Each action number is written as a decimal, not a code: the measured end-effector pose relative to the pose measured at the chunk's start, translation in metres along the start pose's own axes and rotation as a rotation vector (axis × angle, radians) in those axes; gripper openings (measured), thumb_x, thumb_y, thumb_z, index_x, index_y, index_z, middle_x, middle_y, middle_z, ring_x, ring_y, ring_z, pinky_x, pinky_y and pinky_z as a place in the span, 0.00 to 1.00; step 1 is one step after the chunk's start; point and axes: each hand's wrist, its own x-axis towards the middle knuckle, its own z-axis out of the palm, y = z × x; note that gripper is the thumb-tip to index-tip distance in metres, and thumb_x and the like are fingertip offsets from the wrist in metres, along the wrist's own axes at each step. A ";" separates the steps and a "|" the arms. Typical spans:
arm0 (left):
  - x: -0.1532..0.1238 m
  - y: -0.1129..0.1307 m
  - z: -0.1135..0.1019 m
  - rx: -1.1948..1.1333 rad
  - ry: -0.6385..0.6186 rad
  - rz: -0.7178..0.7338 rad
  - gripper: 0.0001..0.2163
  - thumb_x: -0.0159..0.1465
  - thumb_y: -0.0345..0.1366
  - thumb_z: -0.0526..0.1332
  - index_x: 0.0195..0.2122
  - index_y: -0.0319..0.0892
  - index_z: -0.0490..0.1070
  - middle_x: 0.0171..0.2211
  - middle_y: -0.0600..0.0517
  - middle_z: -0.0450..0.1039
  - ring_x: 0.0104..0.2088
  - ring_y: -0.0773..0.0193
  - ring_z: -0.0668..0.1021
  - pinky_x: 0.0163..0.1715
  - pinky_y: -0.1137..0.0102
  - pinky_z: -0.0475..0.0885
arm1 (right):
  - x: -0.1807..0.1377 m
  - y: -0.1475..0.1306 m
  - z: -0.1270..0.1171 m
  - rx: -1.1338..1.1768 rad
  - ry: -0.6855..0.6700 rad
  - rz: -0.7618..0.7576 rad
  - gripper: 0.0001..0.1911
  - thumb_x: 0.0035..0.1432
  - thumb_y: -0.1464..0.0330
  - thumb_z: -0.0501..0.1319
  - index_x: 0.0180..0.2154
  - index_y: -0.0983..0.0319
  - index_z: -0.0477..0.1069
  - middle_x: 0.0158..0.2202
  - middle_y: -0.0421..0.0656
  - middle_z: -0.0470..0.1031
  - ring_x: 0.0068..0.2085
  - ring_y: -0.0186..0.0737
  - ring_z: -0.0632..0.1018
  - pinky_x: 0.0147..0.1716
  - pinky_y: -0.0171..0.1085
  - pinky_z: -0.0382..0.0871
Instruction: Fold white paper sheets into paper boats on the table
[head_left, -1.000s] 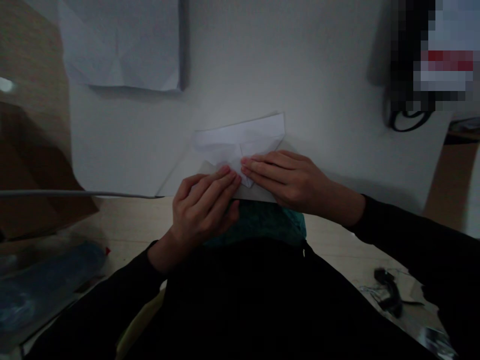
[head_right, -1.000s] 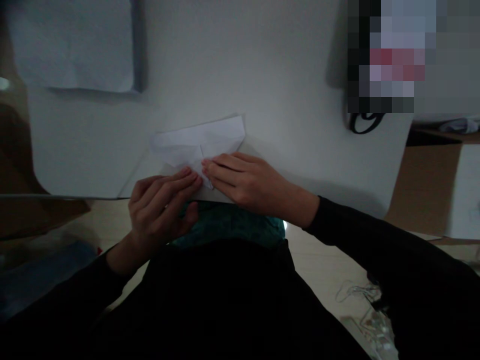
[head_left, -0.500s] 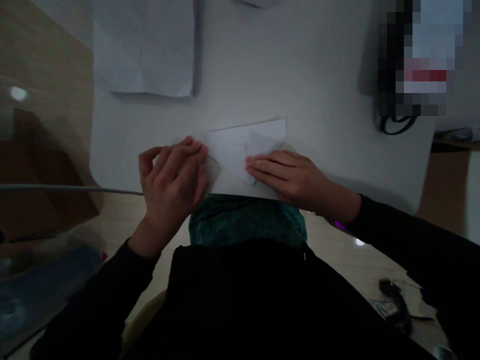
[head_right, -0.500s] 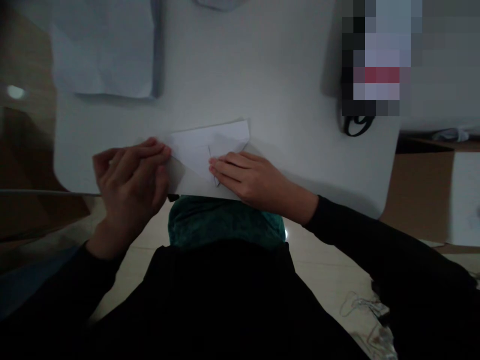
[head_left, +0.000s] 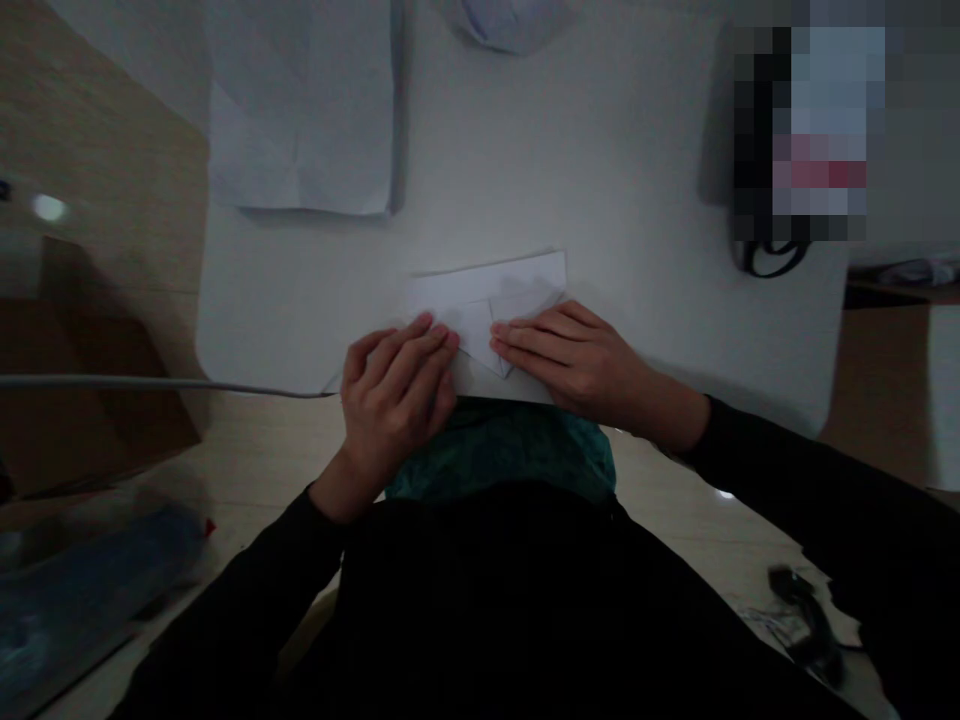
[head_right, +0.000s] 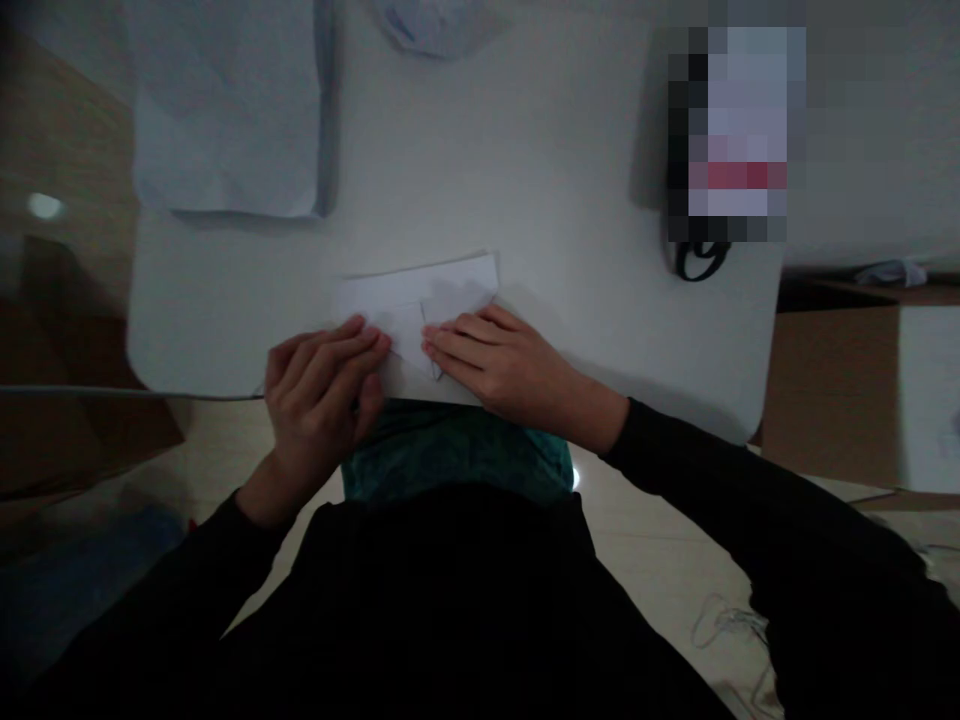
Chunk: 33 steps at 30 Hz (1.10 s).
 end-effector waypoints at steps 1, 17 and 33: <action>0.002 -0.005 -0.003 0.035 -0.026 -0.036 0.15 0.69 0.31 0.60 0.56 0.42 0.73 0.52 0.47 0.81 0.56 0.53 0.80 0.56 0.54 0.70 | 0.000 -0.003 0.001 -0.014 -0.002 0.030 0.23 0.69 0.77 0.53 0.61 0.62 0.71 0.59 0.49 0.78 0.56 0.48 0.76 0.55 0.55 0.67; 0.027 0.040 0.003 -0.038 -0.220 -0.075 0.21 0.71 0.35 0.56 0.64 0.38 0.66 0.64 0.42 0.72 0.64 0.50 0.74 0.64 0.53 0.63 | 0.043 -0.024 -0.035 0.024 -0.219 0.442 0.18 0.66 0.78 0.51 0.48 0.73 0.78 0.42 0.55 0.79 0.41 0.46 0.77 0.45 0.44 0.73; 0.053 0.028 0.015 -0.050 -0.180 -0.347 0.21 0.74 0.39 0.53 0.67 0.50 0.65 0.67 0.44 0.68 0.63 0.38 0.70 0.60 0.34 0.50 | 0.052 0.045 -0.009 -0.128 -0.080 0.189 0.25 0.69 0.74 0.51 0.65 0.63 0.64 0.54 0.53 0.74 0.56 0.55 0.68 0.55 0.54 0.60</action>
